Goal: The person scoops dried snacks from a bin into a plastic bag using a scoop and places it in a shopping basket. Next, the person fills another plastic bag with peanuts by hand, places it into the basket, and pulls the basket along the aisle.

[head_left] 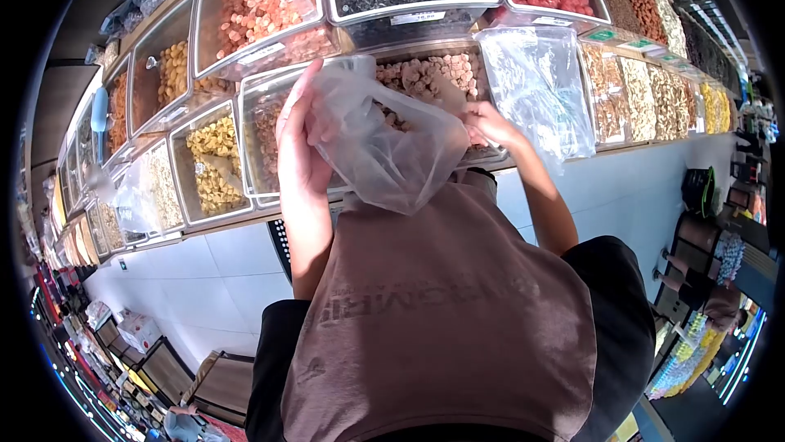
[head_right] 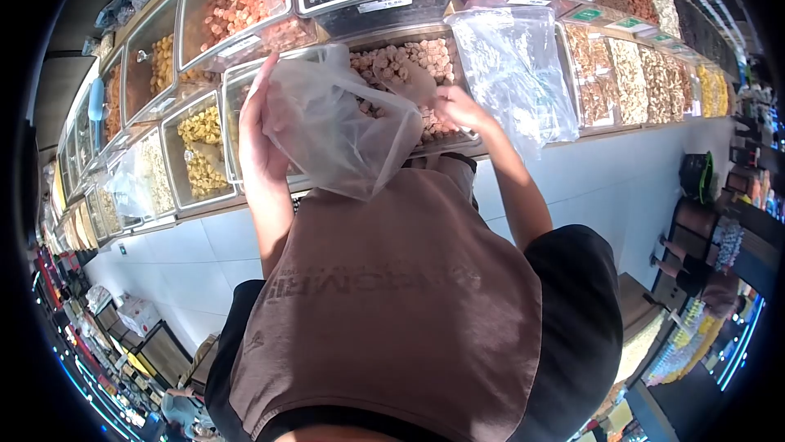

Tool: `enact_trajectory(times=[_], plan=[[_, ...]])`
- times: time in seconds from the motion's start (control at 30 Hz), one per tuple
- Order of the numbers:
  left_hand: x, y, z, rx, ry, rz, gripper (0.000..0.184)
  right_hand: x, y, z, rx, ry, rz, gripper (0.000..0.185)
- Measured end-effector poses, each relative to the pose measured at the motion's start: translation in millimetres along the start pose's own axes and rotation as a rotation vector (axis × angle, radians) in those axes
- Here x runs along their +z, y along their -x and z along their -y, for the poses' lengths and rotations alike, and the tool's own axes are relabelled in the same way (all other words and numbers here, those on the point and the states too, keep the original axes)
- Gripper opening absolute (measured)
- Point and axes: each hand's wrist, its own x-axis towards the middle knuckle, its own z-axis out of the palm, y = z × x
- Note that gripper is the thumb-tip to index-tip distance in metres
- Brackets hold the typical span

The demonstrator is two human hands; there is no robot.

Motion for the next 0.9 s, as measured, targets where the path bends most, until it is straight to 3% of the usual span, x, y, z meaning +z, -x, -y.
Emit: enact_trajectory(times=[0.1,0.2,0.3,0.4,0.47,0.53,0.6,0.7,0.83,0.9], plan=[[27.2,0.7,-4.6,-0.007,-0.006,-0.18,0.042,-19.7,32.6,54.0,-0.019,0.09,0.026,0.032],[33.3,-0.9,-4.6,-0.003,0.036,-0.138,0.041,-28.7,69.8,124.1,-0.022,0.183,0.06,0.035],[25.5,-4.4,0.4,-0.018,0.103,-0.043,0.042,-24.0,103.1,185.3,0.042,0.384,0.013,0.027],[32.1,-5.9,1.3,-0.006,0.079,-0.12,0.041,-8.3,119.1,224.0,0.026,0.589,0.031,0.026],[34.1,-4.7,1.6,0.01,0.111,-0.124,0.041,4.1,120.8,236.0,-0.169,1.008,0.101,0.032],[30.6,-3.5,1.7,0.026,0.143,-0.129,0.041,35.1,123.5,243.8,-0.109,1.05,0.038,0.024],[26.9,-3.3,2.8,0.048,0.101,-0.096,0.042,51.0,119.0,229.0,-0.468,1.199,-0.056,0.023],[17.9,-0.9,-0.4,0.069,0.1,-0.063,0.044,69.7,119.7,227.2,-0.574,1.205,-0.19,0.026],[18.4,7.1,-12.9,0.157,0.108,-0.119,0.045,60.3,119.7,244.9,-0.369,1.244,-0.154,0.027],[8.9,12.8,-17.5,0.197,0.108,-0.209,0.049,42.2,112.5,248.8,-0.079,1.054,-0.221,0.025]])
